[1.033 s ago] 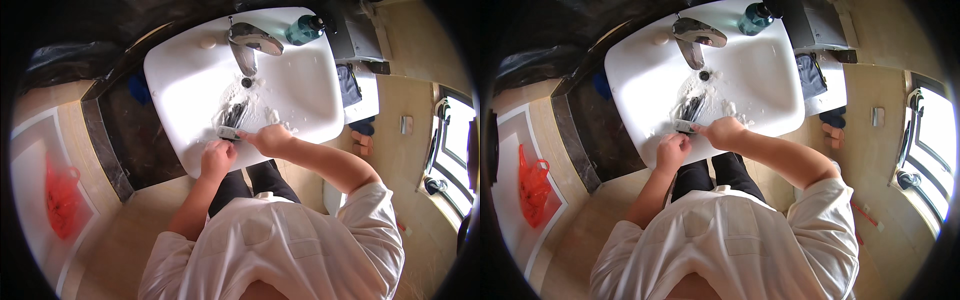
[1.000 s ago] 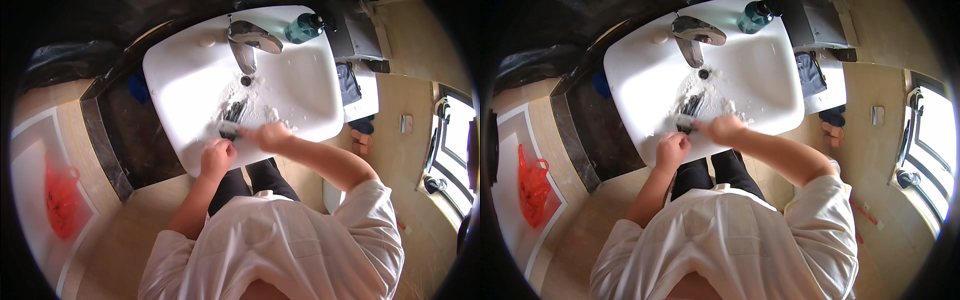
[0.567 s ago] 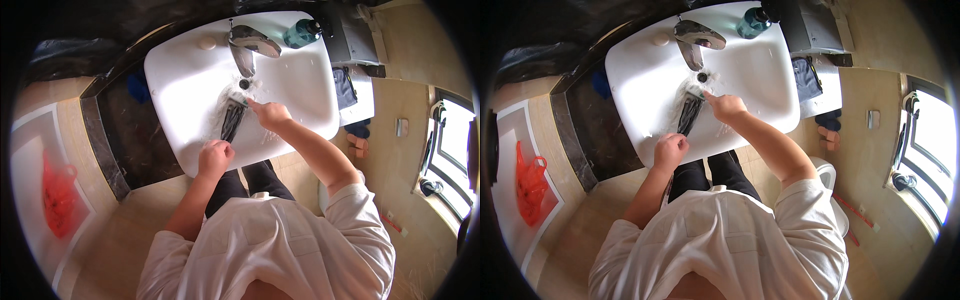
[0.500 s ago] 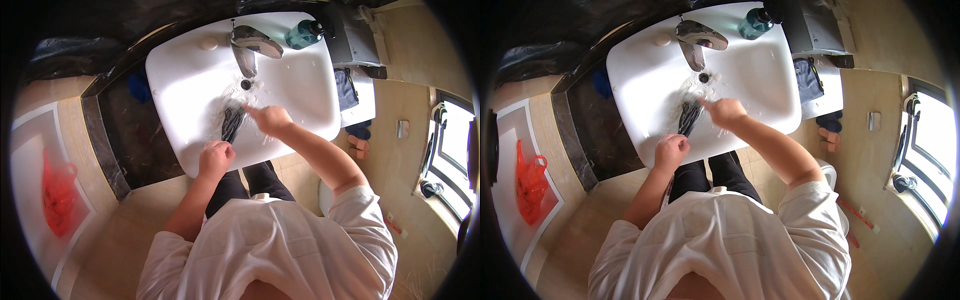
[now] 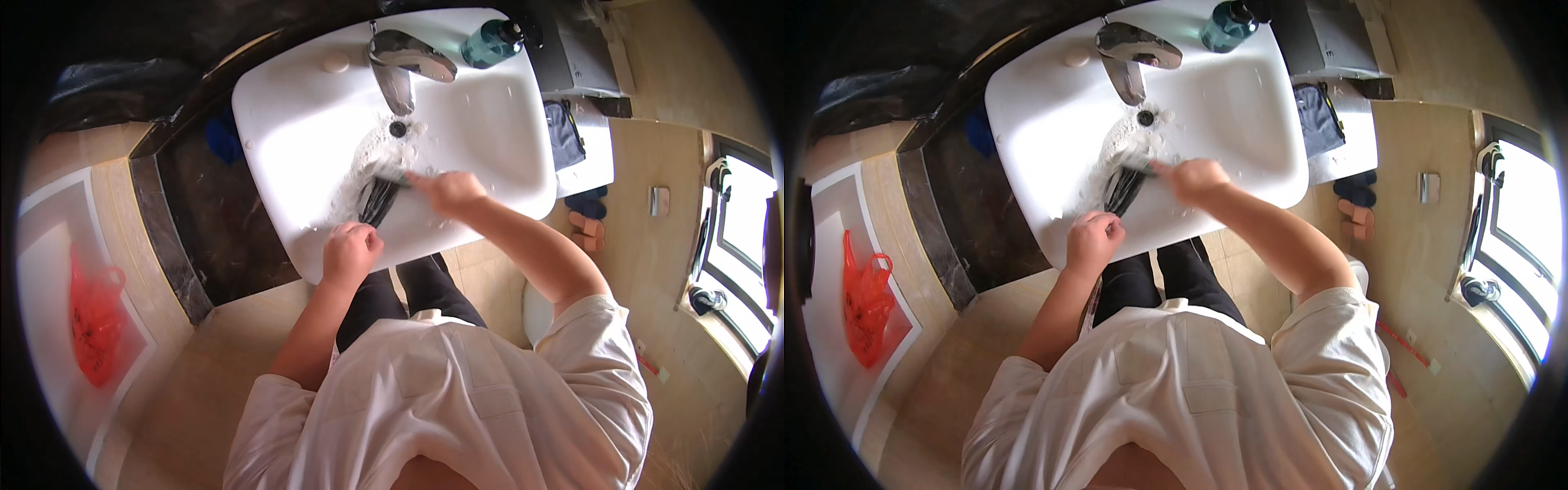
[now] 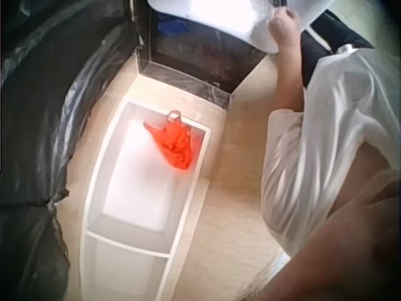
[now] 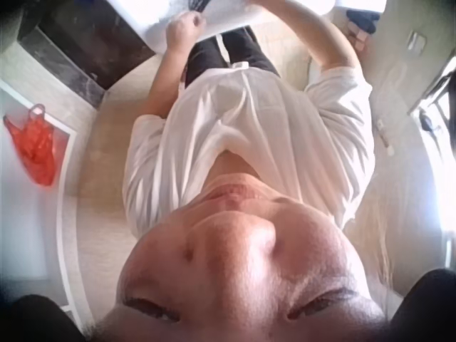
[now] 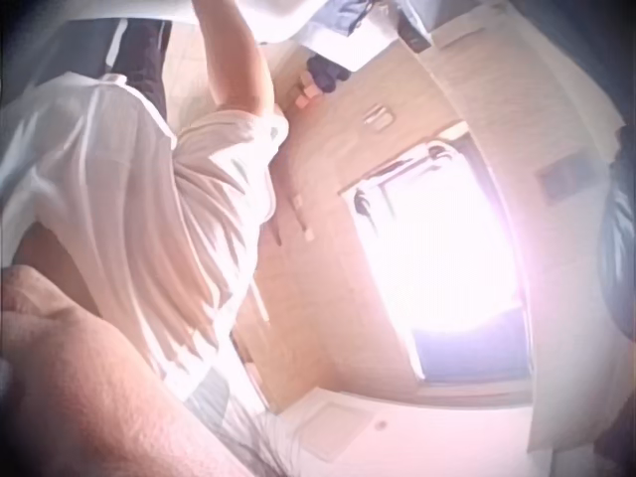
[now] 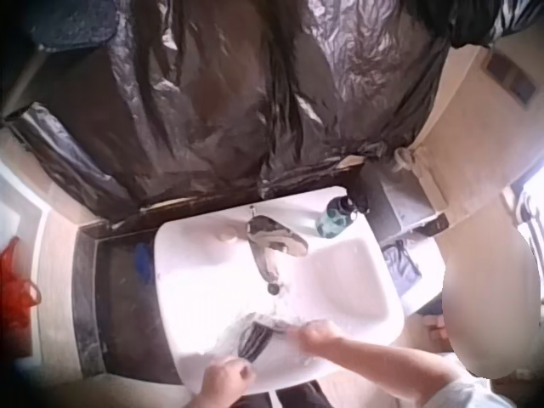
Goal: The person washes a black bra in a bathroom sink. They wet the bra, apply soap, and scrub it with a toothbrush. After scrubbing, they rinse the bra under running water and squeeze out excess water.
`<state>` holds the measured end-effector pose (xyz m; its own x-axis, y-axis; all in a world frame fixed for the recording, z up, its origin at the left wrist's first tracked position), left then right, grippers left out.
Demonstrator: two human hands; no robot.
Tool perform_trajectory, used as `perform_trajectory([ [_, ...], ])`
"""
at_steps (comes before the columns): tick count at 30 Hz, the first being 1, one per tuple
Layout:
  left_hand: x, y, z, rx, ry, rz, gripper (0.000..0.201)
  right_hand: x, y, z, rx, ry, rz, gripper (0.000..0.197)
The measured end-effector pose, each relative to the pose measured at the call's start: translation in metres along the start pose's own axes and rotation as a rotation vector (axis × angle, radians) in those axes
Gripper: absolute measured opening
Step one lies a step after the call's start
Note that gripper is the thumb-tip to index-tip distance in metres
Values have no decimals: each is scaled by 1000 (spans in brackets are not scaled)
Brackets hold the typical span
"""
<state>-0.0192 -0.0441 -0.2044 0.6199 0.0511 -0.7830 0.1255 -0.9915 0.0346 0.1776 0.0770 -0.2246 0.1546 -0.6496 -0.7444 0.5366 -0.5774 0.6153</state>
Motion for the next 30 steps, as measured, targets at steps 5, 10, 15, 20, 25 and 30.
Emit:
perform_trajectory([
  [5,-2,0,1,21,3,7,5,-23,9,16,-8,-44,18,56],
  [10,-1,2,-1,14,-16,23,5,-7,9,7,-35,-4,50,53],
  [15,-2,3,1,43,-3,-20,4,-27,15,28,-59,-37,103,52],
  [20,0,0,-2,5,-17,20,5,-10,4,-4,27,-40,50,51],
  [25,-1,2,1,21,-17,3,4,-35,15,30,-93,14,104,52],
  [30,0,2,-1,-25,-6,35,5,-13,-3,6,27,-29,90,50],
])
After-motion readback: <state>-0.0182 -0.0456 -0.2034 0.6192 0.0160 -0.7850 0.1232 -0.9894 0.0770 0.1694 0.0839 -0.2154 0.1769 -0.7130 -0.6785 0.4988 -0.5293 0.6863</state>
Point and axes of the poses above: each hand's wrist, its own y-axis away from the middle knuckle, its own x-axis out of the palm, z = x × y, the point moved 2 cm from there along -y, towards the middle knuckle, and after that the axes turned 7 degrees about -z, right-handed, at the moved point
